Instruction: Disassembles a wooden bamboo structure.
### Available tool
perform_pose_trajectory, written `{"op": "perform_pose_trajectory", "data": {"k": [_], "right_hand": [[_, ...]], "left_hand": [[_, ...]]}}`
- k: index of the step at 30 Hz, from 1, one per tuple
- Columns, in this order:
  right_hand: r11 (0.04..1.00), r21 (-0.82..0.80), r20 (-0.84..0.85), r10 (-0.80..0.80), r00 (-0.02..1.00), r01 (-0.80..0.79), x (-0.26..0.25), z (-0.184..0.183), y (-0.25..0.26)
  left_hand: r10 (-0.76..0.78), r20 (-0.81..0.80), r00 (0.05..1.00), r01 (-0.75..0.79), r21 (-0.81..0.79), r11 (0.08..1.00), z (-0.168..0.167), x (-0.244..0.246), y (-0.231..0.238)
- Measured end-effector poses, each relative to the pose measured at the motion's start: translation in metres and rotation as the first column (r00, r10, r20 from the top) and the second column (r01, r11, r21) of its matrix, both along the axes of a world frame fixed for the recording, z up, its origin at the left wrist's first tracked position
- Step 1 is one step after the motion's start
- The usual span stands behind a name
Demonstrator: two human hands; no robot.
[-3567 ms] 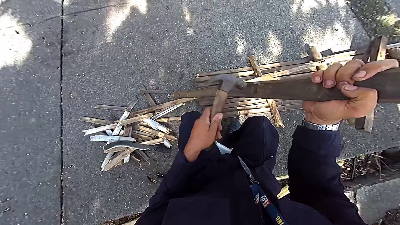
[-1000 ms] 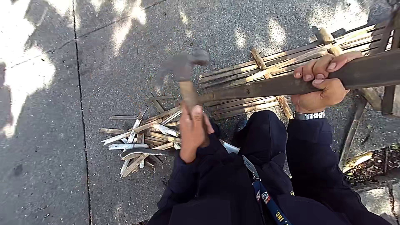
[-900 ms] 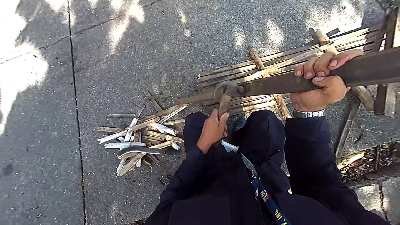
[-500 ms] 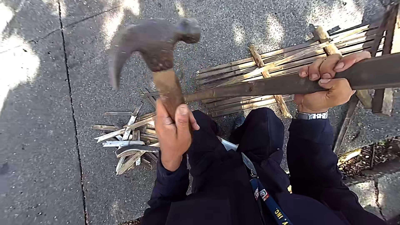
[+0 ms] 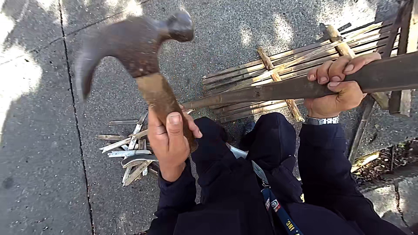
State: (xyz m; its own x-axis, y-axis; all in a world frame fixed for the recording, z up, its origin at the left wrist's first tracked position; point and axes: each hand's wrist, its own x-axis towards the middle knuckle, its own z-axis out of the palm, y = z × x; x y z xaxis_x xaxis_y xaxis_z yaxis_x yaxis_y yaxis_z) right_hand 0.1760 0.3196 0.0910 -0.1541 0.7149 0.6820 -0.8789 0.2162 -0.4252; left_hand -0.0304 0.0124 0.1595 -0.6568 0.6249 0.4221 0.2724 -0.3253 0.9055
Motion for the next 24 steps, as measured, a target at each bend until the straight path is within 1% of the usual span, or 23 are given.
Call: {"op": "perform_pose_trajectory", "data": {"k": [1, 2, 3, 4, 5, 6, 7, 8, 9, 10, 12, 14, 16, 17, 18, 19, 20, 21, 22, 23, 24], "right_hand": [[1.000, -0.002, -0.005, 0.001, 1.000, -0.001, -0.001, -0.001, -0.001], [1.000, -0.006, -0.005, -0.001, 1.000, 0.001, 0.000, -0.002, -0.001], [1.000, -0.010, -0.002, -0.006, 1.000, 0.006, -0.001, -0.003, -0.002], [1.000, -0.014, -0.003, -0.011, 1.000, 0.011, -0.003, -0.002, -0.002], [1.000, -0.018, -0.003, -0.013, 1.000, 0.012, -0.005, -0.002, -0.002], [0.999, -0.025, 0.003, -0.021, 1.000, 0.021, -0.004, -0.003, -0.003], [0.999, -0.029, 0.014, -0.036, 0.999, 0.037, -0.002, -0.006, -0.003], [0.998, -0.030, 0.039, -0.047, 0.998, 0.048, 0.004, -0.010, -0.003], [0.998, -0.030, 0.063, -0.046, 0.997, 0.048, 0.009, -0.010, -0.002], [0.998, -0.028, 0.069, -0.058, 0.996, 0.060, 0.009, -0.008, 0.002], [0.998, -0.031, 0.025, -0.055, 0.998, 0.056, 0.017, -0.012, 0.005], [0.999, -0.031, -0.004, -0.031, 1.000, 0.031, 0.022, -0.013, 0.009], [0.999, -0.035, 0.032, -0.039, 0.999, 0.040, 0.024, -0.017, 0.012], [0.999, -0.034, 0.027, -0.041, 0.999, 0.042, 0.022, -0.018, 0.013], [0.998, -0.035, 0.025, -0.042, 0.999, 0.043, 0.021, -0.020, 0.011], [0.999, -0.035, 0.019, -0.039, 0.999, 0.040, 0.018, -0.021, 0.008], [0.999, -0.030, -0.001, -0.030, 1.000, 0.030, 0.012, -0.020, 0.007], [0.999, -0.027, -0.013, -0.028, 1.000, 0.028, 0.008, -0.022, 0.005], [0.999, -0.028, -0.018, -0.025, 1.000, 0.025, 0.005, -0.024, 0.002], [0.999, -0.020, -0.010, -0.029, 1.000, 0.029, 0.002, -0.026, 0.000], [0.999, -0.016, 0.016, -0.041, 0.999, 0.041, 0.002, -0.026, -0.001]], "left_hand": [[0.026, -0.027, 0.999, -0.025, 0.016, 1.000, 0.006, 0.003, 0.000], [0.040, -0.052, 0.998, -0.041, -0.022, 0.999, 0.005, 0.008, 0.002], [0.037, -0.073, 0.997, -0.045, -0.114, 0.992, -0.004, 0.015, 0.005], [0.008, -0.094, 0.996, -0.032, -0.259, 0.965, -0.021, 0.022, 0.010], [-0.055, -0.111, 0.992, 0.000, -0.443, 0.897, -0.041, 0.028, 0.018], [-0.146, -0.081, 0.986, 0.065, -0.618, 0.783, -0.062, 0.033, 0.030], [-0.224, 0.007, 0.974, 0.158, -0.730, 0.665, -0.080, 0.035, 0.040], [-0.248, 0.116, 0.962, 0.249, -0.746, 0.618, -0.092, 0.037, 0.045], [-0.233, 0.220, 0.947, 0.320, -0.699, 0.640, -0.095, 0.036, 0.045], [-0.217, 0.259, 0.941, 0.335, -0.632, 0.699, -0.090, 0.029, 0.044], [-0.187, 0.243, 0.952, 0.285, -0.477, 0.831, -0.070, 0.024, 0.026], [-0.145, 0.190, 0.971, 0.193, -0.262, 0.946, -0.041, 0.014, 0.015], [-0.085, 0.128, 0.988, 0.096, -0.078, 0.992, -0.016, 0.005, 0.010], [-0.057, 0.105, 0.993, 0.060, -0.027, 0.998, -0.010, 0.003, 0.010], [-0.034, 0.095, 0.995, 0.036, -0.019, 0.999, -0.009, 0.006, 0.011], [-0.025, 0.102, 0.994, 0.031, -0.051, 0.998, -0.014, 0.012, 0.016], [-0.033, 0.116, 0.993, 0.048, -0.133, 0.990, -0.027, 0.019, 0.023], [-0.058, 0.133, 0.989, 0.093, -0.277, 0.956, -0.046, 0.029, 0.030], [-0.099, 0.152, 0.983, 0.159, -0.455, 0.876, -0.069, 0.039, 0.039], [-0.155, 0.189, 0.970, 0.239, -0.607, 0.758, -0.090, 0.044, 0.053], [-0.198, 0.250, 0.948, 0.318, -0.684, 0.656, -0.106, 0.047, 0.065]]}}
